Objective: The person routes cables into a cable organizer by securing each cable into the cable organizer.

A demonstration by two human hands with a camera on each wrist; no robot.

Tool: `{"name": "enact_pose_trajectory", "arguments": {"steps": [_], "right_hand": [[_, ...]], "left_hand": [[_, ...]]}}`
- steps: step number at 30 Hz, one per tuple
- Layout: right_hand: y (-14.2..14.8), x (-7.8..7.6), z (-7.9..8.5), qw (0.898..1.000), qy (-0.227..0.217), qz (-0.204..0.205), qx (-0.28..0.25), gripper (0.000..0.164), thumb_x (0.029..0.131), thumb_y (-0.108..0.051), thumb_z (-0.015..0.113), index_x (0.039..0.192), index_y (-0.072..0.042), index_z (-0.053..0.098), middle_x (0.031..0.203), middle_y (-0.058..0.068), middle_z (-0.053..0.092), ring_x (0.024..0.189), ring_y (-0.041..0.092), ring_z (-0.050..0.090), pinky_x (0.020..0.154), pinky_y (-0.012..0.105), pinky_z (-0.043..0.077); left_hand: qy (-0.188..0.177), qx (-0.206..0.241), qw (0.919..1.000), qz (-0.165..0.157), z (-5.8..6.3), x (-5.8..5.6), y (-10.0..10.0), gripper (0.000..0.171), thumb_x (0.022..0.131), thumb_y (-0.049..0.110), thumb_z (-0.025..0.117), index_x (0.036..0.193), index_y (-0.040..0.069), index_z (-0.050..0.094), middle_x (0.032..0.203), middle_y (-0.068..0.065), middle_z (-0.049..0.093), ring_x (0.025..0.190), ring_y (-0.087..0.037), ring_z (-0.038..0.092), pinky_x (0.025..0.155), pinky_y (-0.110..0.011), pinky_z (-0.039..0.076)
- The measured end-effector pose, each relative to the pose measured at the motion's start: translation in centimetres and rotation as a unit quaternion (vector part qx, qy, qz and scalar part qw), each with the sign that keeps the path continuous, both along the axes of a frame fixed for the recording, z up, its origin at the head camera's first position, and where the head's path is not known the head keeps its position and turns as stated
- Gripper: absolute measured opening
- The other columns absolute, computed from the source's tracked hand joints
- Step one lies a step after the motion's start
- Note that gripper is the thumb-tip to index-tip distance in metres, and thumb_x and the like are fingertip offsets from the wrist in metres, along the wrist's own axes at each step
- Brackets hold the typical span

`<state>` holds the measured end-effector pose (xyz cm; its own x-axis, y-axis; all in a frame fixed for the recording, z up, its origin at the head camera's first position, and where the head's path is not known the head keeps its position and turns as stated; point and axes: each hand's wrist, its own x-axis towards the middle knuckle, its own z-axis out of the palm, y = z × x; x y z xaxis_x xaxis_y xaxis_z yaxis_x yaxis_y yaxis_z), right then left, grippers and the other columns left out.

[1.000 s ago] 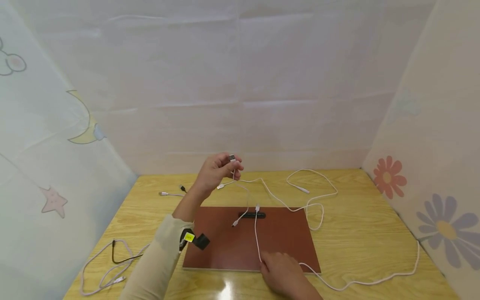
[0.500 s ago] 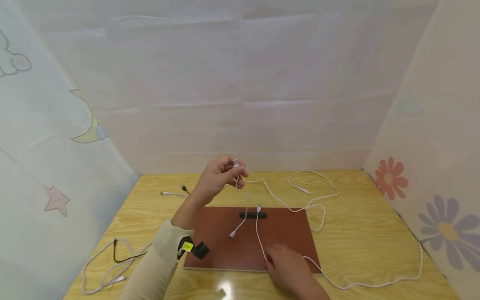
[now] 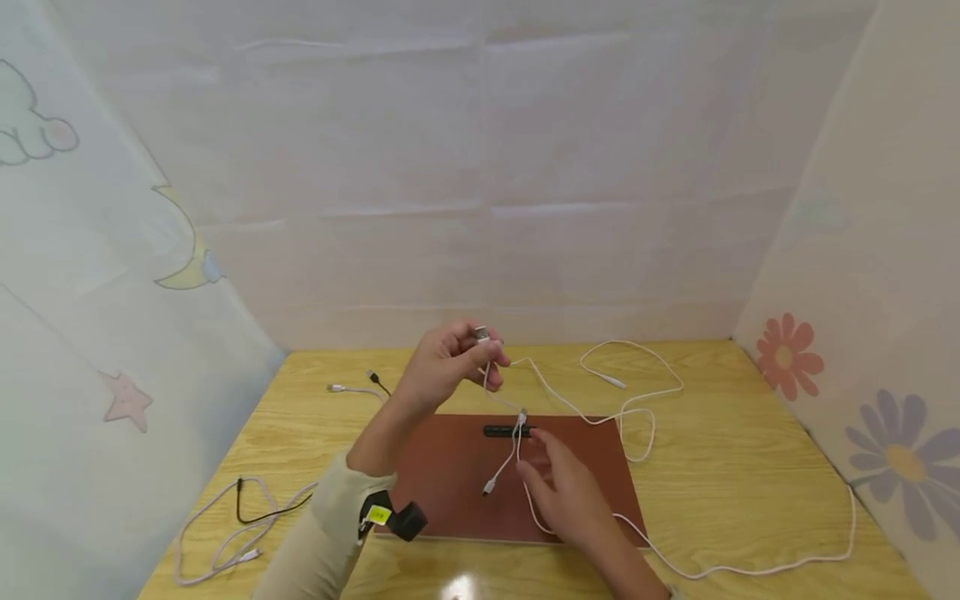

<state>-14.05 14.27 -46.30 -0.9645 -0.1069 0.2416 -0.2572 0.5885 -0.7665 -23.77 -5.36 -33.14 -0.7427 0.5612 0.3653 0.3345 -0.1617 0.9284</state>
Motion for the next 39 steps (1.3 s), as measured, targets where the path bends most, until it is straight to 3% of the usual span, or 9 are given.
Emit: {"name": "enact_pose_trajectory", "arguments": {"steps": [8,11,15,19,23,27,33,34,39], "right_hand": [[-1.1,-0.5,0.3,0.995,-0.006,0.011,-0.098,0.033,0.101,-0.020,0.065,0.132,-0.008,0.060,0.118,0.004,0.070,0.110,0.018,0.067,0.091,0.027,0.055],[-1.3,-0.5,0.5,0.993,-0.013,0.010,-0.115,0.021,0.103,-0.018,0.062,0.121,-0.009,0.064,0.109,-0.001,0.071,0.104,0.014,0.066,0.089,0.026,0.055],[-1.4,-0.1,0.5,0.991,-0.034,0.002,-0.129,0.012,0.104,-0.016,0.059,0.108,-0.008,0.067,0.100,0.002,0.070,0.095,0.013,0.066,0.083,0.026,0.054],[-1.2,0.1,0.1,0.988,-0.036,0.011,-0.150,0.012,0.106,-0.016,0.056,0.103,-0.008,0.065,0.090,0.007,0.067,0.086,0.018,0.066,0.078,0.029,0.056],[-0.8,0.4,-0.3,0.983,-0.037,0.032,-0.180,0.016,0.108,-0.016,0.051,0.105,-0.005,0.062,0.078,0.010,0.060,0.069,0.024,0.064,0.064,0.032,0.057],[-0.5,0.7,-0.5,0.985,-0.046,0.013,-0.165,0.015,0.107,-0.017,0.053,0.105,-0.008,0.064,0.072,0.007,0.054,0.058,0.016,0.053,0.053,0.028,0.048],[-0.4,0.9,-1.0,0.994,-0.051,-0.024,-0.093,0.011,0.103,-0.014,0.060,0.099,-0.017,0.070,0.096,-0.001,0.068,0.082,0.007,0.054,0.074,0.025,0.046],[-0.4,1.0,-1.1,0.995,-0.055,-0.019,-0.087,0.011,0.103,-0.014,0.060,0.100,-0.017,0.070,0.099,-0.002,0.069,0.084,0.006,0.055,0.075,0.025,0.047],[-0.3,1.1,-1.8,0.994,-0.055,0.050,-0.075,0.013,0.103,-0.010,0.058,0.107,-0.011,0.070,0.069,-0.007,0.054,0.058,-0.001,0.044,0.053,0.021,0.042]], "left_hand": [[0.005,0.018,0.9996,-0.021,0.0,0.8,0.0,0.019,0.105,0.012,0.058,0.107,-0.006,0.060,0.090,-0.009,0.070,0.070,-0.014,0.068,0.067,-0.033,0.060],[0.008,0.018,0.9996,-0.021,0.0,0.9,0.0,0.019,0.105,0.012,0.058,0.107,-0.006,0.059,0.090,-0.014,0.069,0.071,-0.013,0.068,0.067,-0.032,0.060],[0.001,0.018,0.9998,-0.005,-0.2,0.8,0.0,0.019,0.104,0.013,0.058,0.108,-0.005,0.060,0.096,-0.031,0.066,0.071,-0.013,0.069,0.068,-0.032,0.060],[-0.013,0.014,0.9993,0.031,-0.9,0.0,-0.2,0.021,0.103,0.016,0.061,0.110,-0.004,0.062,0.099,-0.028,0.068,0.072,-0.014,0.070,0.070,-0.035,0.061],[-0.039,0.013,0.9968,0.069,-2.2,-1.3,-0.5,0.023,0.102,0.018,0.063,0.114,-0.002,0.064,0.099,-0.021,0.071,0.074,-0.013,0.071,0.074,-0.040,0.062],[-0.056,0.013,0.9942,0.090,-3.8,-2.8,-0.7,0.025,0.102,0.017,0.063,0.116,-0.003,0.064,0.101,-0.022,0.071,0.075,-0.014,0.072,0.075,-0.042,0.062],[-0.100,-0.019,0.9905,0.092,-7.1,-4.7,-0.6,0.032,0.102,0.023,0.064,0.117,-0.005,0.063,0.104,-0.022,0.070,0.075,-0.013,0.071,0.075,-0.038,0.062],[-0.110,-0.023,0.9895,0.091,-7.7,-4.9,-0.6,0.032,0.102,0.023,0.064,0.117,-0.005,0.063,0.105,-0.022,0.070,0.075,-0.013,0.071,0.075,-0.037,0.062],[-0.140,-0.036,0.9863,0.080,-10.0,-5.7,-0.2,0.030,0.102,0.021,0.063,0.118,-0.005,0.063,0.108,-0.023,0.070,0.077,-0.016,0.070,0.075,-0.038,0.062]]}}
